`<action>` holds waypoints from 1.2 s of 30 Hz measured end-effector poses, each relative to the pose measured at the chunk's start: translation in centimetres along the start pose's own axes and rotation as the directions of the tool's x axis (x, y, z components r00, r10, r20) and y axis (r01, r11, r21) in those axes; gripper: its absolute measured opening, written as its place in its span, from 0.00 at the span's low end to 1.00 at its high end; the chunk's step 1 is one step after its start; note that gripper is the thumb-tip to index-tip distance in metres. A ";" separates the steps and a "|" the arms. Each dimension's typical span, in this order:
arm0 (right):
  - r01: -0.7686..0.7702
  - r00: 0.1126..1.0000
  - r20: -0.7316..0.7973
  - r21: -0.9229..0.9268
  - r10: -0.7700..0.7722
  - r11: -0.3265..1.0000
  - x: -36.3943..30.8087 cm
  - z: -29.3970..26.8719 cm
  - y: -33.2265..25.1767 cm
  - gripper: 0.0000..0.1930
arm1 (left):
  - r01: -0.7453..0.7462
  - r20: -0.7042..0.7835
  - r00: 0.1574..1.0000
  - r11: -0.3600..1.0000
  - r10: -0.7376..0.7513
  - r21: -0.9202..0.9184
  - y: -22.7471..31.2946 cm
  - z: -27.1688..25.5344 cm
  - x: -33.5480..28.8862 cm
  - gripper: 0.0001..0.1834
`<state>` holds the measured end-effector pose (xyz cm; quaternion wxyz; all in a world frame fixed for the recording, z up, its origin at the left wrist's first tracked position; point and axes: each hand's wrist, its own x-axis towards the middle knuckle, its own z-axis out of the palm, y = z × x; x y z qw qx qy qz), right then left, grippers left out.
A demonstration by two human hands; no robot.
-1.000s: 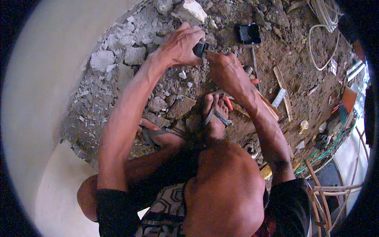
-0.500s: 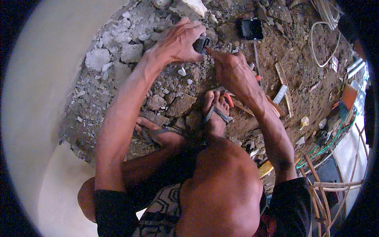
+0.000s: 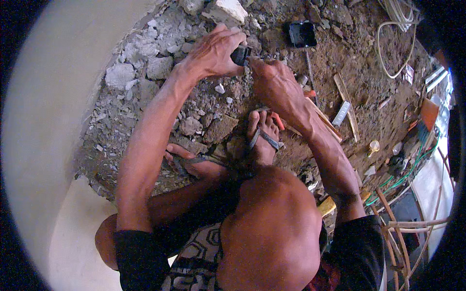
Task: The person uses a hammer and chisel to break a hole in a wall, then picks up a black electrical box and uses pliers to cut and modify its sides. The person continues to adjust the box with pliers while sitting on the floor.
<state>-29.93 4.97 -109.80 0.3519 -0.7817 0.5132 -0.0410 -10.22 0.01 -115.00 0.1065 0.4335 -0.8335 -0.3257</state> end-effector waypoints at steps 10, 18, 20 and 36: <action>-0.023 0.999 -0.024 0.226 0.029 0.974 -0.2 2.2 2.6 0.09 | -0.014 0.006 1.000 0.999 0.014 0.032 0.6 -0.1 0.5 0.28; -0.049 0.995 0.089 0.109 0.040 0.993 0.2 0.3 1.2 0.13 | 0.009 0.035 0.999 0.999 -0.011 0.044 0.4 -0.2 0.2 0.30; -0.102 0.989 0.116 0.099 0.090 0.990 0.1 -0.2 1.0 0.13 | 0.014 0.042 0.999 0.999 -0.016 0.042 0.4 -0.1 0.5 0.30; -0.215 0.968 0.144 0.070 0.203 0.974 -2.2 -1.2 -0.6 0.11 | -0.017 0.005 1.000 0.997 0.016 0.076 0.9 -0.1 0.5 0.27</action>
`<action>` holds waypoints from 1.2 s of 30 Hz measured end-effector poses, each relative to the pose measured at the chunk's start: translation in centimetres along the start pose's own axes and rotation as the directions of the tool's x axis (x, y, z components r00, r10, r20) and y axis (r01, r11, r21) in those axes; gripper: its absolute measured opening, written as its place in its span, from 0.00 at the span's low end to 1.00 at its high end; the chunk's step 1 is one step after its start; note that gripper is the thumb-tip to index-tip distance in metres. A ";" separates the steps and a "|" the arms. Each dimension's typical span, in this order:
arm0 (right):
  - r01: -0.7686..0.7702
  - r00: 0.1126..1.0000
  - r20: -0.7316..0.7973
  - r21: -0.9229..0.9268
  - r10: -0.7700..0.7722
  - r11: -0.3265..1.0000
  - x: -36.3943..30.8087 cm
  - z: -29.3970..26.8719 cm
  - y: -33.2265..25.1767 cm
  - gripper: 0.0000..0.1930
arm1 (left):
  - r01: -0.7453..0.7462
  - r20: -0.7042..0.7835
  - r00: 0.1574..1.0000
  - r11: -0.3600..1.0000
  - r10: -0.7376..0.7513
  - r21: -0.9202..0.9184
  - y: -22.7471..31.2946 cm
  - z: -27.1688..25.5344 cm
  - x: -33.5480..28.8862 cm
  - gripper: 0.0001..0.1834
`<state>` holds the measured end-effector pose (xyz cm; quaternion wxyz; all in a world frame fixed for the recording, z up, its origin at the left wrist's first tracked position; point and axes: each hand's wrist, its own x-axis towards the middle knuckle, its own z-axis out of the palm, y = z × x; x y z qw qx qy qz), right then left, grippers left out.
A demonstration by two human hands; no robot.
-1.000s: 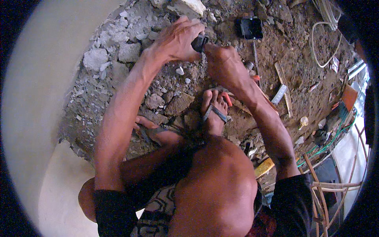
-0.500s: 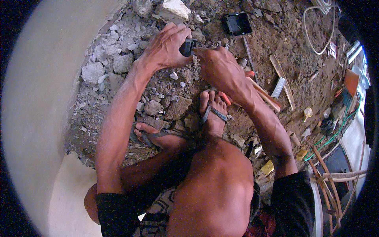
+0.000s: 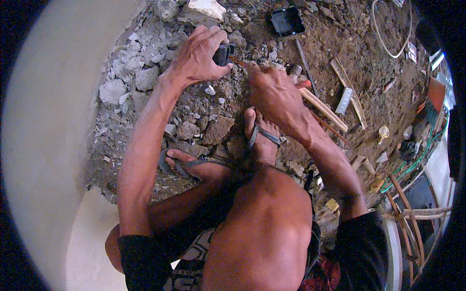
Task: The person uses a hammer and chisel to break a hole in a wall, then picks up a black electrical box and uses pliers to cut and modify its sides. The person continues to adjust the box with pliers while sitting on the floor.
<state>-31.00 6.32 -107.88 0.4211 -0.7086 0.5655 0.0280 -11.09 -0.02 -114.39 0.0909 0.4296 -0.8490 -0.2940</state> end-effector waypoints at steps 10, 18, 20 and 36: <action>0.039 0.999 0.021 0.016 -0.040 0.999 -1.1 0.6 2.9 0.15 | -0.016 -0.044 0.999 1.000 0.016 -0.012 0.0 0.1 -0.4 0.25; 0.075 0.970 -0.241 0.170 -0.032 0.983 -1.6 1.6 3.5 0.11 | -0.057 -0.061 0.996 0.998 0.057 0.000 0.2 -0.1 0.1 0.24; 0.059 0.984 -0.179 0.228 -0.018 0.972 -0.4 1.8 3.4 0.12 | -0.034 -0.021 0.999 0.999 0.034 -0.001 -0.2 -0.2 0.1 0.28; 0.037 0.999 -0.038 0.105 -0.033 0.994 0.0 -0.2 2.1 0.12 | 0.055 0.116 0.992 0.998 -0.055 -0.001 -0.1 -0.4 0.1 0.31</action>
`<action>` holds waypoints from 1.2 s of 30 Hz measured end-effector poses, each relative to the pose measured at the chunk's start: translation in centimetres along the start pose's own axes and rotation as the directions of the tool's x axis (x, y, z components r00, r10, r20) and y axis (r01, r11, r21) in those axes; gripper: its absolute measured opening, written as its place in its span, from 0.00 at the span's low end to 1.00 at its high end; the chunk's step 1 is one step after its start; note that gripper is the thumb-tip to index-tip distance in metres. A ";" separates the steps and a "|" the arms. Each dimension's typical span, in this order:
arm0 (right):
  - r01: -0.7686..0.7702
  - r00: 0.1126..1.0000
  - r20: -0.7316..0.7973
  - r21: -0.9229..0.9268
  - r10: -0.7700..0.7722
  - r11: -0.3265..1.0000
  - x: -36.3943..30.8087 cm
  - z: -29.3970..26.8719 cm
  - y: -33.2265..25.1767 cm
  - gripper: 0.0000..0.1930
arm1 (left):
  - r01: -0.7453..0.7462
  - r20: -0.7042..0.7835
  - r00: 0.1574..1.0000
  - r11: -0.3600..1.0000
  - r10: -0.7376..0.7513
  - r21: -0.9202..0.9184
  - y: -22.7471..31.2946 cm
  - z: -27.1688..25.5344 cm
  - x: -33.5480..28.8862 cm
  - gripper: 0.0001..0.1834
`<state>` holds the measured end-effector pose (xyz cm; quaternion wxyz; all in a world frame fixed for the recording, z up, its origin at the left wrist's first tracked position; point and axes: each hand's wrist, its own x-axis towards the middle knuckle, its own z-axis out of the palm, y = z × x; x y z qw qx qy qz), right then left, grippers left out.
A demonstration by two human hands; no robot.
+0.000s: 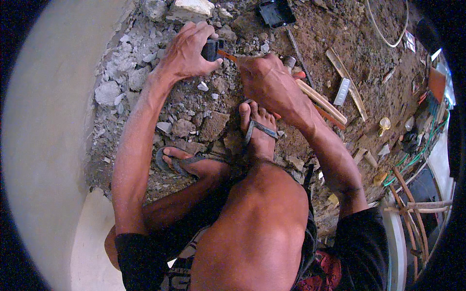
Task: The person uses a hammer and chisel to break a hole in a wall, then picks up a black electrical box and uses pliers to cut and modify its sides. The person continues to adjust the box with pliers while sitting on the floor.
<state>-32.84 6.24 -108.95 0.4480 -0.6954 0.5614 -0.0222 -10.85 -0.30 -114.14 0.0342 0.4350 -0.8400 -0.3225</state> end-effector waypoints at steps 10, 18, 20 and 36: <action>0.057 0.998 -0.016 0.039 -0.057 0.998 1.2 -1.7 1.2 0.11 | -0.097 -0.122 0.987 0.993 0.105 0.068 -0.3 0.4 0.0 0.29; 0.033 0.998 0.047 0.016 -0.034 0.999 0.7 -1.5 1.2 0.12 | -0.007 -0.016 1.000 0.999 0.007 0.043 0.3 -0.1 0.0 0.32; 0.055 0.997 0.059 -0.031 -0.053 0.998 0.7 -1.2 1.4 0.12 | -0.002 -0.013 1.000 0.999 0.002 0.035 0.3 -0.1 0.0 0.31; -0.014 1.000 -0.022 0.002 0.014 1.000 0.7 -0.4 1.0 0.11 | -0.038 -0.078 0.996 0.998 0.041 0.041 0.0 0.5 -0.1 0.30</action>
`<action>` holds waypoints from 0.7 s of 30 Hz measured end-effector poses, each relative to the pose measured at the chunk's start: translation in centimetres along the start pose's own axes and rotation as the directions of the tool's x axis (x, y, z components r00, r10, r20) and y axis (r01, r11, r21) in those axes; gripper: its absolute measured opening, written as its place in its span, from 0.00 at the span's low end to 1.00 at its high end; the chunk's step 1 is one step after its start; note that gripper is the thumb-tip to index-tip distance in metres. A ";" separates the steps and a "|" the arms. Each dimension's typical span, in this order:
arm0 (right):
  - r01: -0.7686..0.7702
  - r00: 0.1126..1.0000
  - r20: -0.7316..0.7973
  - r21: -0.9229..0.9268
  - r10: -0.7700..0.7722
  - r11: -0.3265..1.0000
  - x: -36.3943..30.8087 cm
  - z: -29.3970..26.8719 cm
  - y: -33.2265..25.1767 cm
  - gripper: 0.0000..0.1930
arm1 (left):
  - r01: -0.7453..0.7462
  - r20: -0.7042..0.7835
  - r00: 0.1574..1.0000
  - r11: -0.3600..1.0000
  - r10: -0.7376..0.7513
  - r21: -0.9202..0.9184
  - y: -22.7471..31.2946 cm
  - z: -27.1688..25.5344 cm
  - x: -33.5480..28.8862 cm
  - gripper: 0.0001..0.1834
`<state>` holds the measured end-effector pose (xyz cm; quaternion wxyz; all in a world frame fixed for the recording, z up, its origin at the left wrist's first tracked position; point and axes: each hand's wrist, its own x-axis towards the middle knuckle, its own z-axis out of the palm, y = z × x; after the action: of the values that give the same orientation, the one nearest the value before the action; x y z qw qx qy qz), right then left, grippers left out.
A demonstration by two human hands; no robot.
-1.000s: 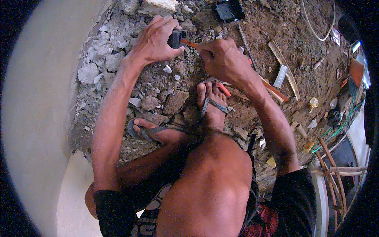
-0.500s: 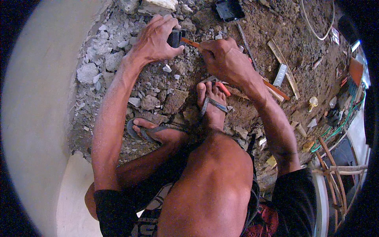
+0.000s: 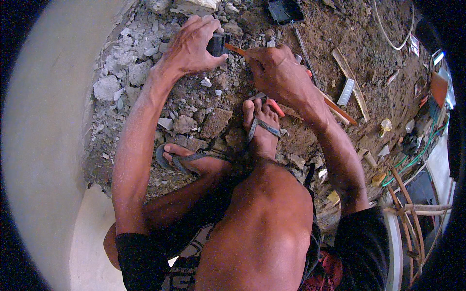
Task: The person uses a hammer and chisel to break a hole in a wall, then picks up a black electrical box and uses pliers to cut and modify its sides. The person continues to adjust the box with pliers while sitting on the floor.
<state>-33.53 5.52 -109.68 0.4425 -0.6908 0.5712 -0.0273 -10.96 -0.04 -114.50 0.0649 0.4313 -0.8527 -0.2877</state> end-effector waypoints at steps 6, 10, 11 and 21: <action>0.041 0.999 -0.013 -0.144 -0.043 0.989 -0.8 0.2 -1.1 0.10 | 0.015 0.039 0.999 0.999 -0.013 -0.037 -0.1 -0.2 0.0 0.30; 0.122 0.991 -0.032 -0.176 -0.130 0.977 1.2 1.5 -2.1 0.09 | -0.014 0.020 1.000 1.000 0.015 -0.014 0.2 0.1 0.5 0.30; 0.180 0.980 -0.051 -0.192 -0.193 0.965 2.0 2.0 -2.3 0.10 | 0.004 0.031 1.000 1.000 -0.003 -0.013 0.1 -0.1 0.1 0.31; 0.181 0.984 0.010 -0.097 -0.180 0.979 2.4 1.7 -2.1 0.08 | -0.010 0.009 1.000 1.000 0.010 -0.006 -0.6 0.1 0.1 0.29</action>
<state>-30.16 4.46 -110.53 0.4041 -0.7606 0.5066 -0.0388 -10.62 -0.40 -114.92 0.0638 0.4256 -0.8542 -0.2919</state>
